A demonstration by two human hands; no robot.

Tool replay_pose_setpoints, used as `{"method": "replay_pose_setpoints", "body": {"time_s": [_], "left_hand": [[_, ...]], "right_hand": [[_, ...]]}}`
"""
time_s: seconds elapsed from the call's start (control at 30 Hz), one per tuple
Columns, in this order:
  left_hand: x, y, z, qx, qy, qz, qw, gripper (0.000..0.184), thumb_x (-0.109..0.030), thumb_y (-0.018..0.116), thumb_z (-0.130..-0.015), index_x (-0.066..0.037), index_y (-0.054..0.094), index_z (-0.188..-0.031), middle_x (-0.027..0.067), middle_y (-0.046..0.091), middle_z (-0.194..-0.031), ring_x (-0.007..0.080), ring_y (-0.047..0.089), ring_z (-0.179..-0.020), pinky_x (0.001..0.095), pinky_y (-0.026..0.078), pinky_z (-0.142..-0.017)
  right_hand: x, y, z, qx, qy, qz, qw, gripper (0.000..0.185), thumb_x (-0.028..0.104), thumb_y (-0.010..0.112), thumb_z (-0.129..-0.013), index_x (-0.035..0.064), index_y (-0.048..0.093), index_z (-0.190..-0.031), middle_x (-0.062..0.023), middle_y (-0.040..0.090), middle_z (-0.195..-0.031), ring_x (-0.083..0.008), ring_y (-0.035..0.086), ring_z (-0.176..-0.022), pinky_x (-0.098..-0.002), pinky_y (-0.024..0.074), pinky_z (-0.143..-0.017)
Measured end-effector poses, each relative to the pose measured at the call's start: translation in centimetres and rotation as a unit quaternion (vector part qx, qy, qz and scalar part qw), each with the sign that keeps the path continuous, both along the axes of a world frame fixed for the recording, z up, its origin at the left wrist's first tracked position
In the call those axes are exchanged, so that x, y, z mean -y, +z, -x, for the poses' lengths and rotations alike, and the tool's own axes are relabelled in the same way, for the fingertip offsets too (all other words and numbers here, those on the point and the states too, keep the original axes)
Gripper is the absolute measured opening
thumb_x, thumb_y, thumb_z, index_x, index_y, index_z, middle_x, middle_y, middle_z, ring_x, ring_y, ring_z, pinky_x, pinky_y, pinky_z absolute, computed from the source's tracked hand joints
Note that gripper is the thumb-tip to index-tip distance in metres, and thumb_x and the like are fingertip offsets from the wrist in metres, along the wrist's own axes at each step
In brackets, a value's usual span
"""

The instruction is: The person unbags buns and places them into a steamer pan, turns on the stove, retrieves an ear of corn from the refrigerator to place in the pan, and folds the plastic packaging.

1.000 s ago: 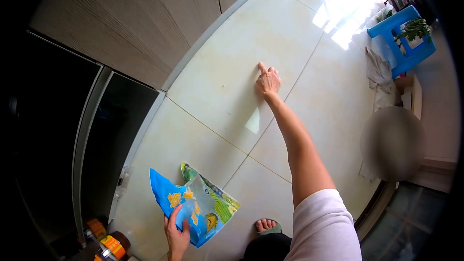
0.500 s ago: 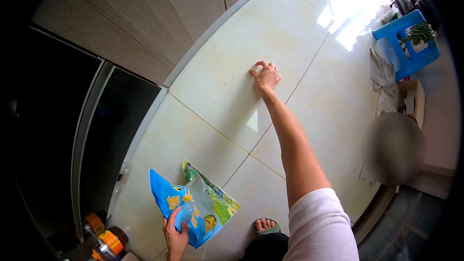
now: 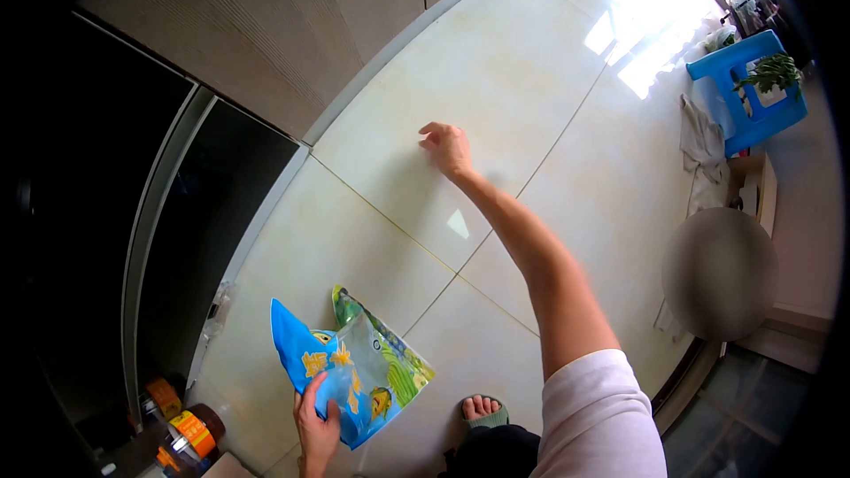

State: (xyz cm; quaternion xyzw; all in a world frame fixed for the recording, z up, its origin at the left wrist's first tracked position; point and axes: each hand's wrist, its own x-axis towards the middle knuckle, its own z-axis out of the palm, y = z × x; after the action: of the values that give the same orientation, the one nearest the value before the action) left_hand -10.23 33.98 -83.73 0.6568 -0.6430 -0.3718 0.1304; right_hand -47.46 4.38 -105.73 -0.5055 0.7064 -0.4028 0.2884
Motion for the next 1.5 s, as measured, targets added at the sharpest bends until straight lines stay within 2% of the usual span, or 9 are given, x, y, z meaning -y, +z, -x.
{"method": "replay_pose_setpoints", "body": {"time_s": [0.23,0.43,0.53,0.63,0.73,0.93,1.07,1.37,1.5], "left_hand": [[0.1,0.1,-0.2,-0.007,0.004,-0.006,1.000,0.045,0.004,0.057,-0.079,-0.002,0.057,-0.124,0.0238,0.060,-0.114,0.0405,0.058,-0.106,0.0437,0.046,-0.093],[0.2,0.2,0.0,-0.020,-0.005,0.002,1.000,0.044,0.005,0.057,-0.079,-0.002,0.058,-0.123,0.0233,0.060,-0.115,0.0399,0.058,-0.106,0.0431,0.046,-0.094],[0.1,0.4,-0.6,-0.019,-0.008,-0.012,1.000,0.044,0.005,0.058,-0.079,-0.002,0.058,-0.123,0.0229,0.060,-0.115,0.0397,0.058,-0.106,0.0434,0.046,-0.094],[-0.1,1.4,-1.2,-0.016,-0.021,-0.026,0.999,0.043,0.003,0.056,-0.081,-0.002,0.058,-0.124,0.0235,0.058,-0.116,0.0414,0.057,-0.106,0.0446,0.046,-0.093],[-1.0,2.5,-2.5,0.000,-0.041,-0.031,0.999,0.042,0.002,0.055,-0.082,-0.003,0.058,-0.124,0.0239,0.058,-0.116,0.0423,0.057,-0.107,0.0450,0.047,-0.093],[-2.3,3.5,-5.2,0.019,-0.041,-0.033,0.998,0.041,0.002,0.057,-0.081,-0.003,0.059,-0.122,0.0210,0.060,-0.116,0.0394,0.058,-0.106,0.0428,0.045,-0.093],[-3.2,2.6,-6.3,0.014,-0.030,-0.041,0.999,0.041,0.002,0.057,-0.081,-0.002,0.059,-0.121,0.0206,0.060,-0.115,0.0396,0.057,-0.106,0.0428,0.045,-0.094],[-5.0,2.6,-8.5,0.002,-0.016,-0.044,0.999,0.041,0.004,0.057,-0.080,-0.002,0.059,-0.121,0.0219,0.059,-0.115,0.0401,0.057,-0.106,0.0429,0.046,-0.093],[-5.1,3.0,-9.0,0.010,-0.011,-0.060,0.998,0.041,0.004,0.057,-0.080,-0.002,0.059,-0.121,0.0219,0.059,-0.116,0.0404,0.057,-0.107,0.0431,0.046,-0.093]], "right_hand": [[1.7,-0.7,-1.5,-0.160,-0.008,-0.034,0.986,0.012,0.005,0.066,-0.069,0.0037,0.073,-0.079,-0.0157,0.069,-0.079,-0.0311,0.067,-0.074,-0.0393,0.0535,-0.072],[0.5,-0.6,-0.8,-0.146,0.051,0.000,0.988,0.009,0.007,0.067,-0.071,0.0033,0.072,-0.078,-0.0153,0.069,-0.075,-0.0290,0.068,-0.070,-0.0378,0.0540,-0.067],[-2.0,-0.1,-2.0,-0.015,0.065,-0.034,0.997,0.012,0.011,0.072,-0.076,0.0025,0.071,-0.083,-0.0108,0.070,-0.076,-0.0205,0.066,-0.067,-0.0336,0.0533,-0.065],[-5.6,0.9,-4.2,-0.031,0.146,-0.080,0.986,0.013,0.011,0.070,-0.079,0.0017,0.070,-0.088,-0.0085,0.069,-0.075,-0.0173,0.064,-0.067,-0.0337,0.0534,-0.065],[-7.3,1.4,-6.6,0.032,0.170,-0.041,0.984,0.011,0.005,0.067,-0.073,0.0016,0.071,-0.083,-0.0146,0.069,-0.075,-0.0239,0.067,-0.069,-0.0339,0.0525,-0.063],[-9.6,1.3,-6.0,-0.159,0.151,-0.007,0.976,0.010,0.001,0.068,-0.069,0.0020,0.072,-0.078,-0.0160,0.067,-0.075,-0.0315,0.064,-0.072,-0.0391,0.0503,-0.065],[-10.5,1.8,-4.9,-0.156,0.173,-0.052,0.971,0.012,0.003,0.070,-0.071,-0.0001,0.073,-0.082,-0.0156,0.068,-0.076,-0.0278,0.066,-0.068,-0.0335,0.0527,-0.067],[-10.6,1.8,-5.7,-0.202,0.189,-0.034,0.960,0.009,0.001,0.064,-0.073,0.0009,0.072,-0.078,-0.0150,0.066,-0.078,-0.0291,0.064,-0.072,-0.0377,0.0508,-0.067],[-10.4,0.5,-5.4,-0.253,0.216,0.035,0.942,0.008,0.000,0.060,-0.075,-0.0001,0.067,-0.078,-0.0149,0.065,-0.079,-0.0316,0.062,-0.076,-0.0403,0.0501,-0.067]]}}
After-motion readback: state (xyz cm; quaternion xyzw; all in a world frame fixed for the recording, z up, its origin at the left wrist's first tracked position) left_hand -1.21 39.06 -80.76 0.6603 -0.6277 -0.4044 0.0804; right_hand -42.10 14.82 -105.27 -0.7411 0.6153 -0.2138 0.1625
